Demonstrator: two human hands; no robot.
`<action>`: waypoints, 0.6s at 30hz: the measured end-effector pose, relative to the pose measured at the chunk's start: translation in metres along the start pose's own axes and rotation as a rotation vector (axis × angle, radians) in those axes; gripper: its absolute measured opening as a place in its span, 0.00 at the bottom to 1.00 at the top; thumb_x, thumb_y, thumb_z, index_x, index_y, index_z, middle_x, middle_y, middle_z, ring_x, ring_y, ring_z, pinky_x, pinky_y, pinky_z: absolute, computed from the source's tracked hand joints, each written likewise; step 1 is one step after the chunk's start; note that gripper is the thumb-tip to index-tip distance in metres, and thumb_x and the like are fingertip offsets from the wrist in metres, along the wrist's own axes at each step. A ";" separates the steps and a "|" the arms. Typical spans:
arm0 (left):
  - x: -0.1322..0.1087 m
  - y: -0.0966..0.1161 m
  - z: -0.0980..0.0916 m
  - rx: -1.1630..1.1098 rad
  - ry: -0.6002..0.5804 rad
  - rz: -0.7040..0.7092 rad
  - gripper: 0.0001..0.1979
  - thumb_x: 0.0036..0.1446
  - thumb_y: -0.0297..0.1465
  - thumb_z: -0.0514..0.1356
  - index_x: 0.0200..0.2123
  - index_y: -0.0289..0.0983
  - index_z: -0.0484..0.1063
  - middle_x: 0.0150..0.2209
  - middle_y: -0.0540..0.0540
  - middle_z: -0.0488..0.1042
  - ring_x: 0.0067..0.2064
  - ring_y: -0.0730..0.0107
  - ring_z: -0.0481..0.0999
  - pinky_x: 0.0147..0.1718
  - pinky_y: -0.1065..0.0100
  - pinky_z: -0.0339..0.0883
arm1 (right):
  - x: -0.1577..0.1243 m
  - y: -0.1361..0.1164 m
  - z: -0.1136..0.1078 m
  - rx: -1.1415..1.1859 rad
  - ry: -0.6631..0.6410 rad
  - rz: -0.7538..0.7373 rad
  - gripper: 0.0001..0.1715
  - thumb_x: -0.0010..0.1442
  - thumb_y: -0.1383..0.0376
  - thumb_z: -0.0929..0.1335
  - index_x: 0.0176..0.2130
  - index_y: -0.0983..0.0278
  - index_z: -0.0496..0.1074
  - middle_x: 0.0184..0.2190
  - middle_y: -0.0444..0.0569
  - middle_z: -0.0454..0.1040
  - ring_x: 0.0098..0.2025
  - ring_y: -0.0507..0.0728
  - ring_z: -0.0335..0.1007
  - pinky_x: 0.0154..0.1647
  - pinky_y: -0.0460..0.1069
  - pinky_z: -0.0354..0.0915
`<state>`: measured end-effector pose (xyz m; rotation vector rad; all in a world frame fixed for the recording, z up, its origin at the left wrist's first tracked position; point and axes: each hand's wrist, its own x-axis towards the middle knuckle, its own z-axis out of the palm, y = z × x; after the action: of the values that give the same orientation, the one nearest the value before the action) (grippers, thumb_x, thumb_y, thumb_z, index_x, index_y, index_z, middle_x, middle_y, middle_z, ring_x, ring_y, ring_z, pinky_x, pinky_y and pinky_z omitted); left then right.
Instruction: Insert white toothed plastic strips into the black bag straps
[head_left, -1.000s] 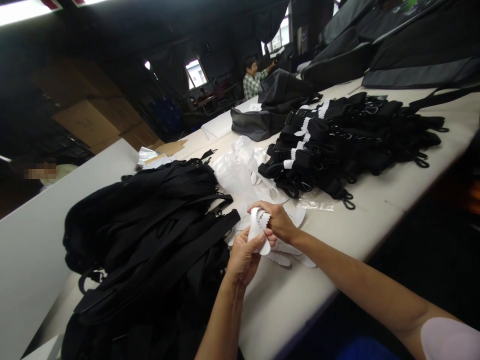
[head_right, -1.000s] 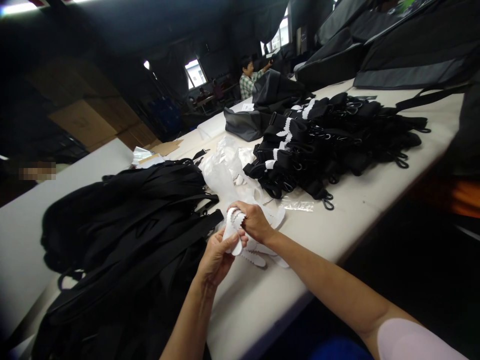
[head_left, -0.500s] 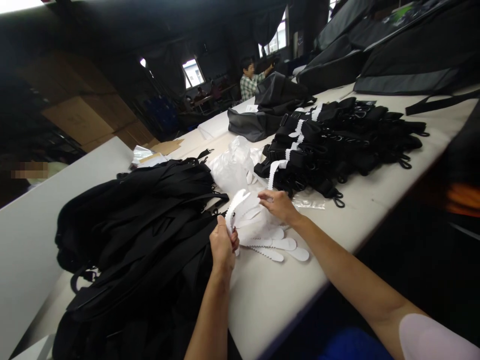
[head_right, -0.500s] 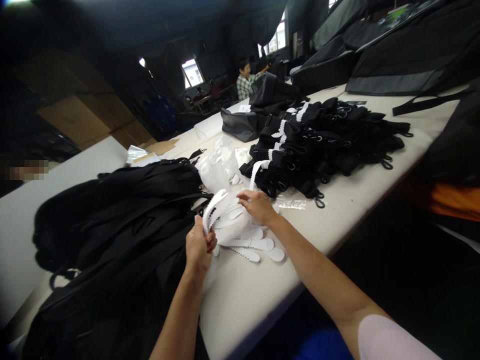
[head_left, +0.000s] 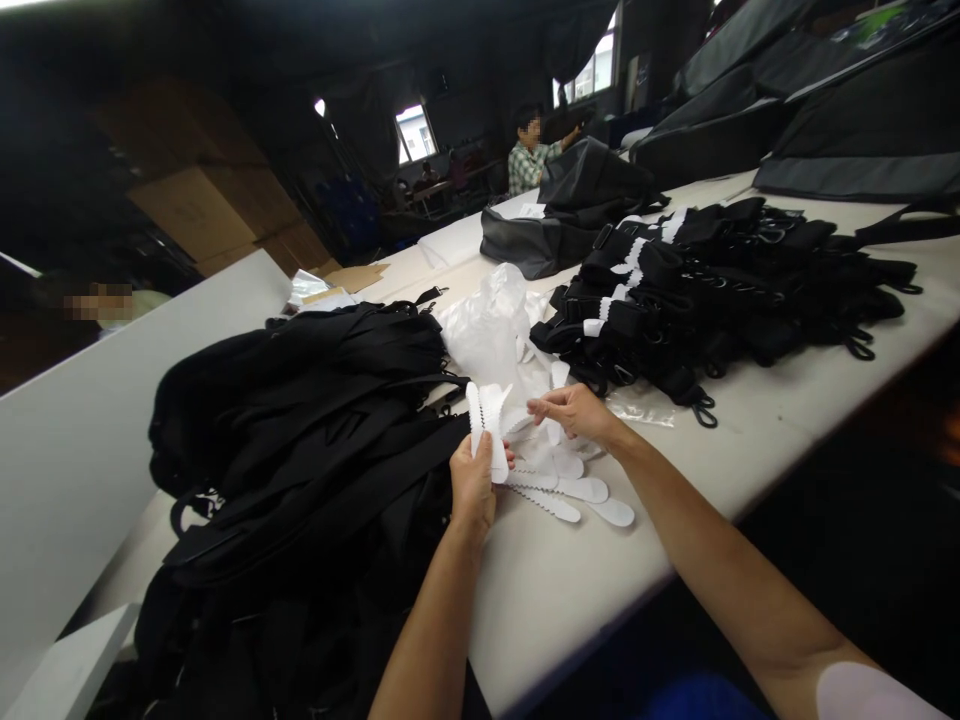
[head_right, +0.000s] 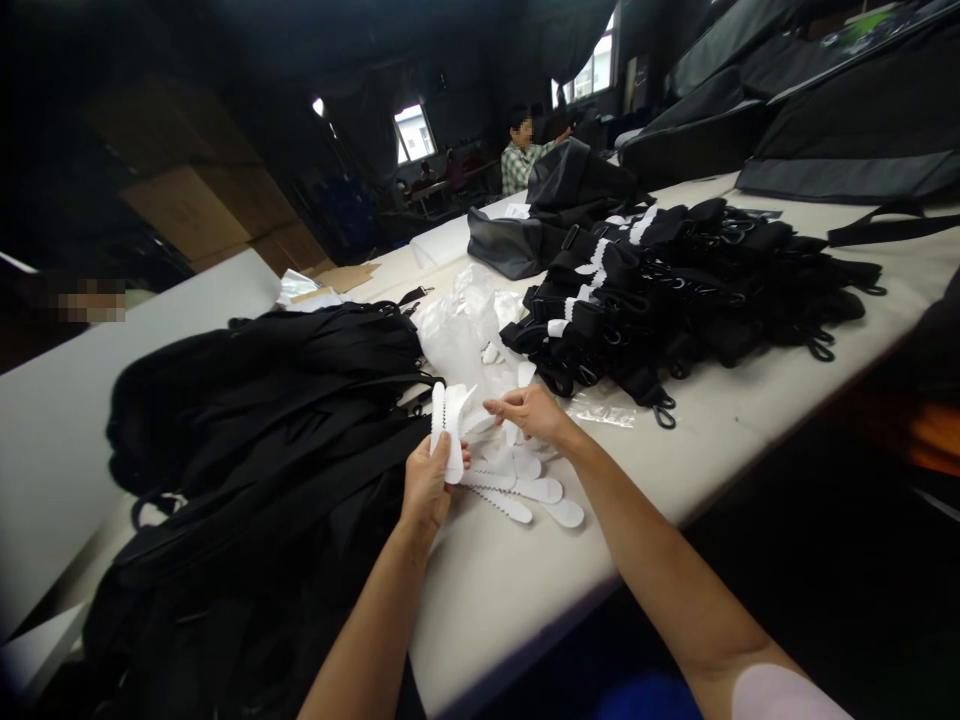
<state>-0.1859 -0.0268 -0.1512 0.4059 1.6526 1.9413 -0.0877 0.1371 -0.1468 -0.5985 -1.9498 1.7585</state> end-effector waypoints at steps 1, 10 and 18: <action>0.000 -0.001 0.000 0.001 -0.010 0.004 0.25 0.47 0.45 0.68 0.40 0.31 0.70 0.27 0.46 0.74 0.24 0.73 0.72 0.24 0.71 0.67 | 0.000 0.001 0.008 0.050 -0.030 0.036 0.29 0.50 0.45 0.74 0.31 0.69 0.80 0.25 0.49 0.76 0.15 0.45 0.55 0.12 0.42 0.53; -0.007 -0.009 0.002 0.097 0.029 0.235 0.17 0.50 0.38 0.69 0.42 0.38 0.74 0.40 0.46 0.77 0.40 0.68 0.74 0.42 0.70 0.65 | -0.001 0.007 0.039 0.331 0.019 0.070 0.26 0.41 0.49 0.78 0.25 0.68 0.74 0.21 0.46 0.73 0.20 0.47 0.60 0.23 0.45 0.61; -0.001 -0.014 0.009 -0.134 -0.144 0.026 0.24 0.49 0.43 0.69 0.43 0.33 0.72 0.37 0.42 0.77 0.35 0.66 0.76 0.36 0.67 0.68 | -0.004 -0.004 0.045 0.358 0.000 0.010 0.25 0.42 0.48 0.77 0.22 0.66 0.72 0.16 0.43 0.67 0.20 0.50 0.62 0.24 0.47 0.62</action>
<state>-0.1769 -0.0192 -0.1626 0.5046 1.4247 1.9791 -0.1114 0.0984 -0.1470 -0.4815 -1.5757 2.0461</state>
